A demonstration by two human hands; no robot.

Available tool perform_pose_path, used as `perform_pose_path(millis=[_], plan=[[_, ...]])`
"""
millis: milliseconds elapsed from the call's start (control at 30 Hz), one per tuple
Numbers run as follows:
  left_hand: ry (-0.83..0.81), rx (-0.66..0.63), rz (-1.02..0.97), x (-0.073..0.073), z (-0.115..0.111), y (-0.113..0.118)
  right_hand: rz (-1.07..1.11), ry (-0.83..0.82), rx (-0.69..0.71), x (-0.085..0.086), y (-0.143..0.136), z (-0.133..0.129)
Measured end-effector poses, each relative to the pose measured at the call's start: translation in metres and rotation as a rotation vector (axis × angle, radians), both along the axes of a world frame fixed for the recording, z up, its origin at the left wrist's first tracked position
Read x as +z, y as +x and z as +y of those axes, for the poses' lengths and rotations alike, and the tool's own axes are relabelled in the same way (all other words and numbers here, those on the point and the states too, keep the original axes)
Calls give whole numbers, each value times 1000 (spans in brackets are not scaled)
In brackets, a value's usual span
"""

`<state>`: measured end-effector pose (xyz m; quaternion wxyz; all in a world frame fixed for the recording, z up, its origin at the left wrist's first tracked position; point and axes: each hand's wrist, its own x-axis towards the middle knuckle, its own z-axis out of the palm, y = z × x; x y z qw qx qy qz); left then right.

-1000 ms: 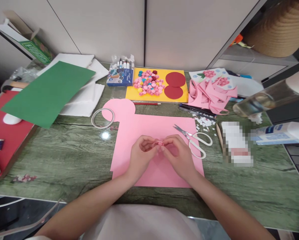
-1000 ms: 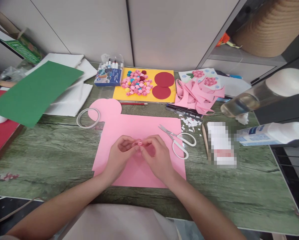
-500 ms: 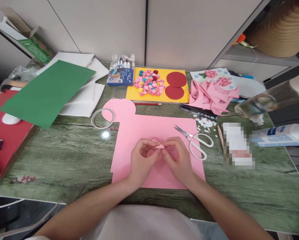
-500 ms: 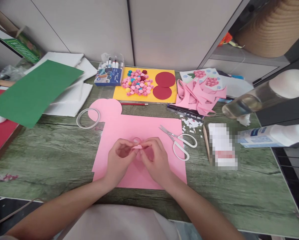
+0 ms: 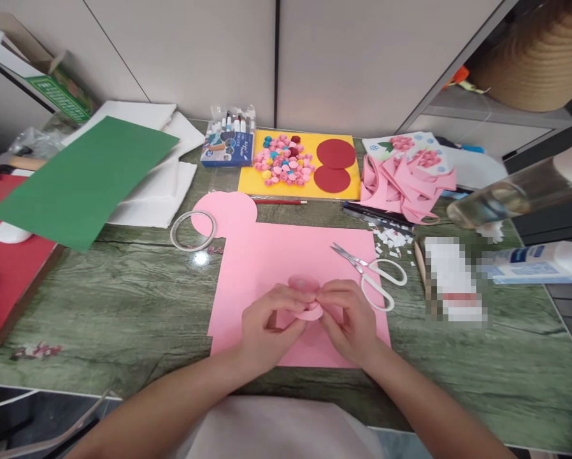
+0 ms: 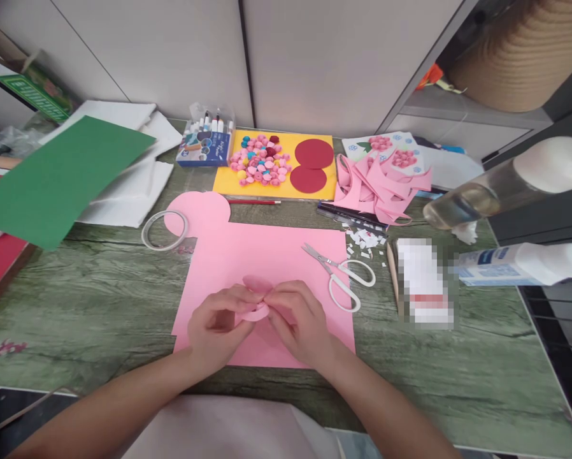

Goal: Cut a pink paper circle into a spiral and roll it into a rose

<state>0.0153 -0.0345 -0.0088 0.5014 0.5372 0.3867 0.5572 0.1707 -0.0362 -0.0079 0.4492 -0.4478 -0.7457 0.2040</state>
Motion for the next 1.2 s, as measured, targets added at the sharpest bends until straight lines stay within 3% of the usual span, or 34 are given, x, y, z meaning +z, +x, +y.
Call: perform_pose_path(millis=[167, 300, 567, 767, 1033, 1200], plan=[[-223, 48, -12, 9, 8, 3, 5, -74, -69, 2, -1, 3], [-522, -32, -179, 10, 21, 3, 28, -105, -107, 3, 0, 6], [-785, -173, -404, 7, 31, -4, -73, -132, -76, 1, 0, 10], [-818, -250, -384, 5, 32, -8, -134, -158, -18, -1, 2, 10], [-830, -438, -255, 6, 35, -14, -188, -221, 176, 6, 9, 11], [-785, -418, -174, 8, 34, -13, -189, -234, 138, 8, 8, 10]])
